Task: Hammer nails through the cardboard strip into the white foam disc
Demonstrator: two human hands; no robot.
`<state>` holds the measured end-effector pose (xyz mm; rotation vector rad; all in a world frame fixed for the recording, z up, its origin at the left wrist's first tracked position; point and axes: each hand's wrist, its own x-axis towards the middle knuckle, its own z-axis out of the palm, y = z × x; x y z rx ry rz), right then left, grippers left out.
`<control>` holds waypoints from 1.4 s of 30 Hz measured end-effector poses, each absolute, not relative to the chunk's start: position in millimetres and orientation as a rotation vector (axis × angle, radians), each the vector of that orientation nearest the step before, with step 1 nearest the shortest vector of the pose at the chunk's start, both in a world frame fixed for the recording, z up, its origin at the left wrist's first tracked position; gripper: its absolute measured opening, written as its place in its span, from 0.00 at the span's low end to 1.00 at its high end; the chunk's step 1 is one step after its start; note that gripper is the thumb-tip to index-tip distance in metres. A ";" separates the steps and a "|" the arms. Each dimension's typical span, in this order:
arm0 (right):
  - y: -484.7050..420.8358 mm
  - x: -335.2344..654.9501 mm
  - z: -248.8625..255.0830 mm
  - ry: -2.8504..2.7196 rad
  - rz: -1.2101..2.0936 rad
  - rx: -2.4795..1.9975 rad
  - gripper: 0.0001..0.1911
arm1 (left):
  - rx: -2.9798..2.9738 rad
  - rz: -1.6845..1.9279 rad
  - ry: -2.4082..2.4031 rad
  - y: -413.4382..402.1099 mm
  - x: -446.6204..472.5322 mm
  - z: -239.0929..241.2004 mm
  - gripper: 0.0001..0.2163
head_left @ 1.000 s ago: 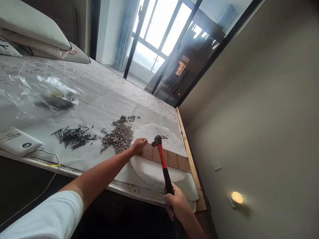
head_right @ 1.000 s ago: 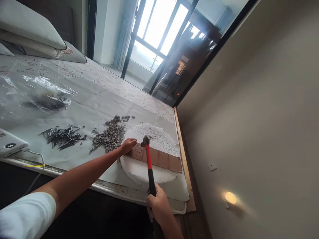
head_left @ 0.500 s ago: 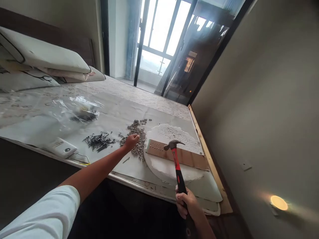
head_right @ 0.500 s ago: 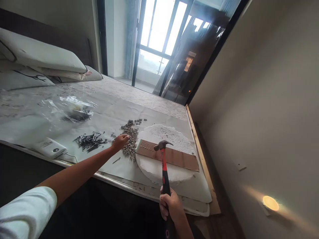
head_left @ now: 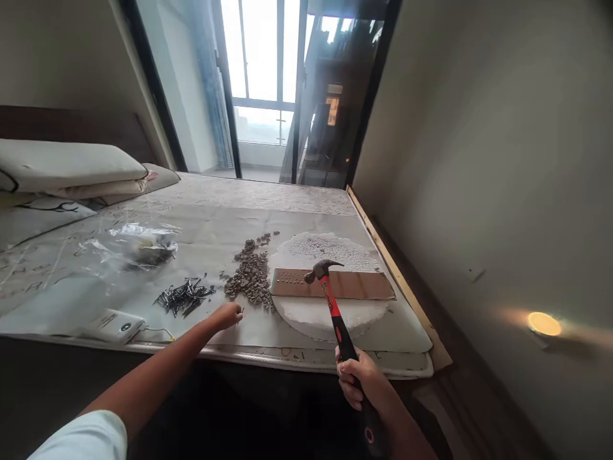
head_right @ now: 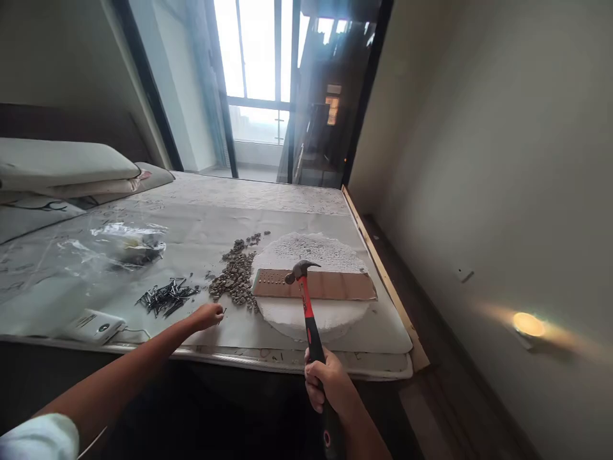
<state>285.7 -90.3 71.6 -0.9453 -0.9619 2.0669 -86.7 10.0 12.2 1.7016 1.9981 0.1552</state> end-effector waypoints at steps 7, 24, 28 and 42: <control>-87.7 294.0 86.8 -0.805 2.064 -0.902 0.13 | 0.937 0.914 1.256 3.9 -56.2 67.8 0.08; -82.3 312.4 90.8 -0.768 2.075 -0.855 0.11 | 1.577 0.535 1.505 91.1 71.2 118.1 0.17; -82.4 312.2 91.6 -0.776 2.078 -0.847 0.11 | 2.424 0.254 1.779 101.4 73.8 113.9 0.21; -79.8 310.6 91.9 -0.759 2.101 -0.861 0.12 | 2.464 0.158 1.917 121.5 64.4 68.0 0.21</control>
